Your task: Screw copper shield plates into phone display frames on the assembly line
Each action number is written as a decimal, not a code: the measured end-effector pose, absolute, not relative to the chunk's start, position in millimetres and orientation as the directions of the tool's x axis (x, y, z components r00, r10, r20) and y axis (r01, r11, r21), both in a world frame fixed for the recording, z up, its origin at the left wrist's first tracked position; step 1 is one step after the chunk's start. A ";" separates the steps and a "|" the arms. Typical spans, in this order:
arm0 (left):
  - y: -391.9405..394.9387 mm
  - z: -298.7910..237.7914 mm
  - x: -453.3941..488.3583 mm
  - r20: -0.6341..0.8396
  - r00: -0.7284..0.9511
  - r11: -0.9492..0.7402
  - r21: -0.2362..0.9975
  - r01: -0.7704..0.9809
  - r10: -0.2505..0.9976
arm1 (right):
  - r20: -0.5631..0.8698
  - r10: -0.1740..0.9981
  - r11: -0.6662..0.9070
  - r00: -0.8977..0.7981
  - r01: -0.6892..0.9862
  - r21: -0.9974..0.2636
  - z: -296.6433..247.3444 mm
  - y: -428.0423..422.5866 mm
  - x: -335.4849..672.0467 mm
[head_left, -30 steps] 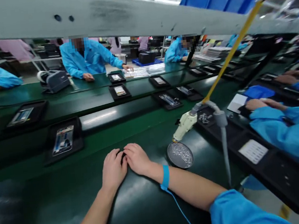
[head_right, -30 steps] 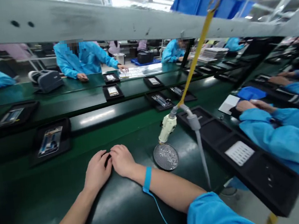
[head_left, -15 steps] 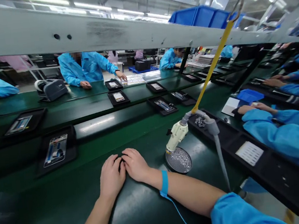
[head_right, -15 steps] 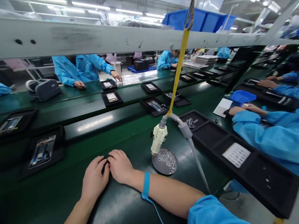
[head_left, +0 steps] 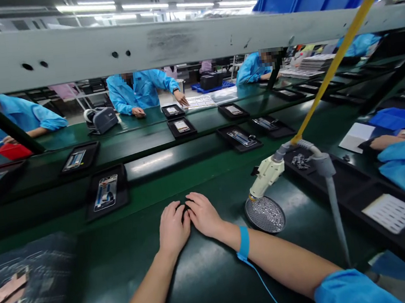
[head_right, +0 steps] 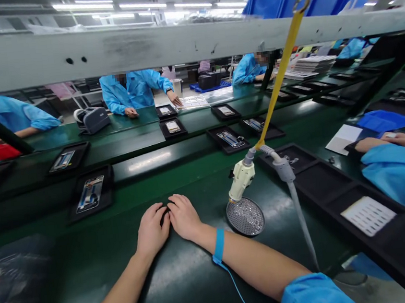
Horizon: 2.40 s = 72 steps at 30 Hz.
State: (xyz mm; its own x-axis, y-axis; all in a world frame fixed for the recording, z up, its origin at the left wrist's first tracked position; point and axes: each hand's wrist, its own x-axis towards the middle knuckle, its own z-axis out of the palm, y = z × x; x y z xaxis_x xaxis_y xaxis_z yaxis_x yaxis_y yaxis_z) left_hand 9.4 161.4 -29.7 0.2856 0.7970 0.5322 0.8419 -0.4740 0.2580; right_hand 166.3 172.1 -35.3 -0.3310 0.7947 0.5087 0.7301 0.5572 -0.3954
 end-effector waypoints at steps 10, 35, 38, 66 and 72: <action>158.2 -31.3 9.7 0.460 0.296 -0.440 0.243 0.865 0.837 | 0.483 0.801 0.565 -0.353 0.713 -0.416 -37.2 171.8 166.6; 160.3 -29.2 8.2 0.510 0.299 -0.504 0.328 0.799 0.806 | 0.468 0.823 0.540 -0.321 0.696 -0.472 -28.9 169.4 166.1; 160.3 -28.1 8.0 0.516 0.299 -0.507 0.328 0.797 0.803 | 0.472 0.821 0.543 -0.320 0.693 -0.474 -29.2 169.6 165.8; 158.1 -30.2 9.2 0.491 0.268 -0.486 0.395 0.779 0.829 | 0.480 0.812 0.557 -0.331 0.686 -0.468 -36.6 170.3 166.8; 161.9 -26.7 11.0 0.490 0.258 -0.493 0.445 0.748 0.833 | 0.493 0.808 0.555 -0.323 0.699 -0.451 -37.0 175.5 167.4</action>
State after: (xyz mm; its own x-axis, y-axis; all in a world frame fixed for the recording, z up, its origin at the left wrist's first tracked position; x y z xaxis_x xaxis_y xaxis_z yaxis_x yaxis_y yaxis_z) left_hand 11.0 161.9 -26.7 0.2581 0.8328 0.4897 0.7477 -0.4932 0.4447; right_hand 167.4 175.5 -37.0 -0.3232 0.8075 0.4934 0.6988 0.5552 -0.4510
